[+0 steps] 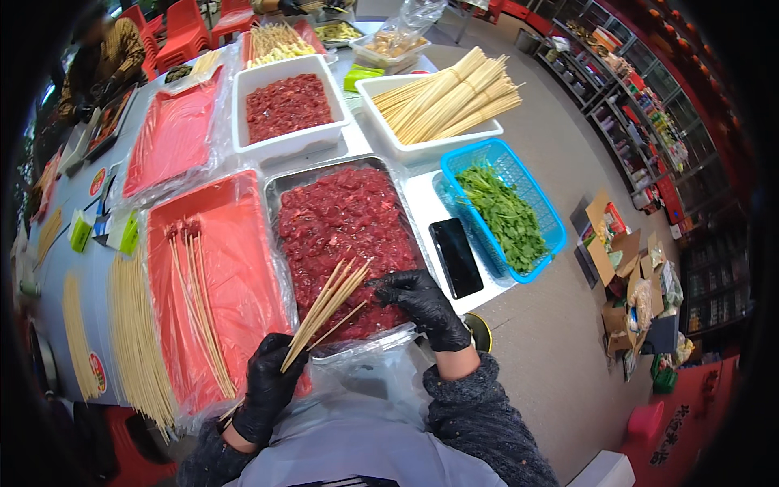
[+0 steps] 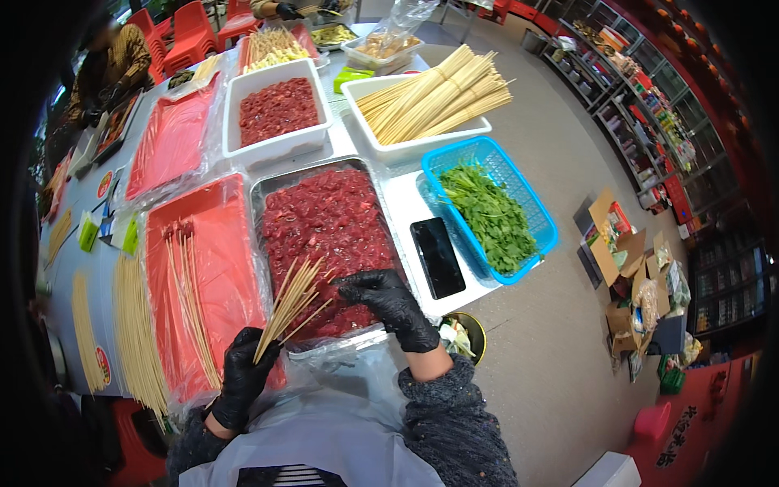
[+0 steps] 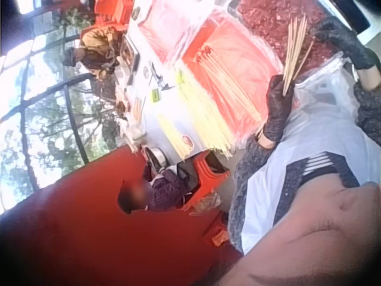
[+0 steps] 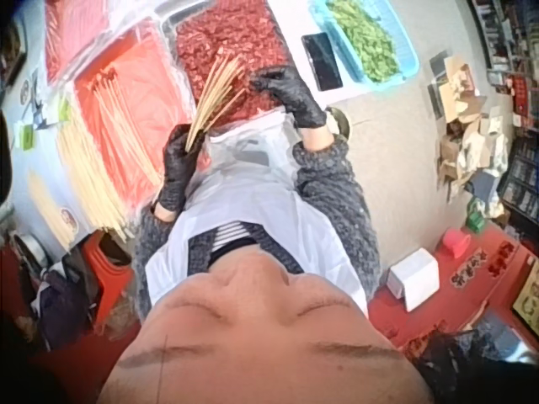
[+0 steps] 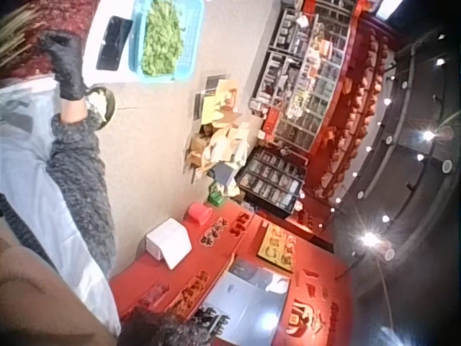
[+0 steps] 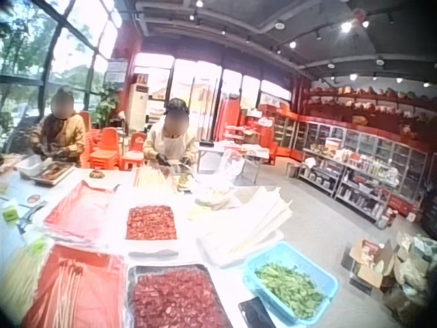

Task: The person threads small pieces of raw red meat onto wooden skewers one by one. They place the finished skewers into a red tray. Other trays of meat, vegetables, and skewers are visible on the table.

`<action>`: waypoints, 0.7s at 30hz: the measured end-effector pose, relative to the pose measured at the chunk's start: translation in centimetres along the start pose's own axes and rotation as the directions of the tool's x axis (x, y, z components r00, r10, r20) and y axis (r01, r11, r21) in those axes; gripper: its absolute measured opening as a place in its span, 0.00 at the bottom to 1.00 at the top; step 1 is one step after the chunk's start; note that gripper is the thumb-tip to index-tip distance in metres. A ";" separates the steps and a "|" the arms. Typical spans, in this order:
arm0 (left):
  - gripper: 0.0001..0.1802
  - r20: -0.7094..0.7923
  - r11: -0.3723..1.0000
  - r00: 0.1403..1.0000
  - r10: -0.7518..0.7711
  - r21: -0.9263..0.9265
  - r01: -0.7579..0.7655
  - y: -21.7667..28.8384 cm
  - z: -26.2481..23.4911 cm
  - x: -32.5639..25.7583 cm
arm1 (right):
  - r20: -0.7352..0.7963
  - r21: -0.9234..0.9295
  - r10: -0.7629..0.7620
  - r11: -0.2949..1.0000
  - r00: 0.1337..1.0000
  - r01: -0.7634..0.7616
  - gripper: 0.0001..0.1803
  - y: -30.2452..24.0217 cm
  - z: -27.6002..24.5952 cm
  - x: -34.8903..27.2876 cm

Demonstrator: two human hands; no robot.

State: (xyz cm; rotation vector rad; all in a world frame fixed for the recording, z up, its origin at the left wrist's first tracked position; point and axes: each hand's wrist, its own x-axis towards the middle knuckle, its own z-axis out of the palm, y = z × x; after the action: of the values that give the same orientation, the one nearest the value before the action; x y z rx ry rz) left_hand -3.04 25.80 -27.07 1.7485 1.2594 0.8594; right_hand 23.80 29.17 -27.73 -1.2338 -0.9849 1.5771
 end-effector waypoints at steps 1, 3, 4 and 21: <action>0.06 -0.004 1.000 1.000 0.013 0.004 -0.013 -0.1 0.1 0.0 | -0.012 -0.035 0.012 0.999 1.000 -0.012 0.13 0.0 -0.1 -0.1; 0.06 -0.022 0.999 0.999 0.042 -0.012 -0.042 -0.3 0.3 0.0 | -0.048 0.026 0.025 0.999 0.999 -0.024 0.13 -0.3 0.4 -0.4; 0.06 -0.022 0.999 0.999 0.047 -0.015 -0.047 -0.3 0.5 0.0 | -0.066 0.048 0.031 0.998 0.997 -0.028 0.13 -0.4 0.6 -0.5; 0.10 0.126 0.950 0.992 -0.001 -0.310 0.040 -0.1 0.0 0.4 | -0.235 0.132 0.025 0.991 0.972 0.007 0.07 1.1 1.8 0.0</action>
State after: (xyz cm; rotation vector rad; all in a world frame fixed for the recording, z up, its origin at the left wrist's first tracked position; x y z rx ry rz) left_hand -2.94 26.18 -27.11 1.5081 0.9975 0.8711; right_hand 21.84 28.76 -28.41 -1.2995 -0.7127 1.4385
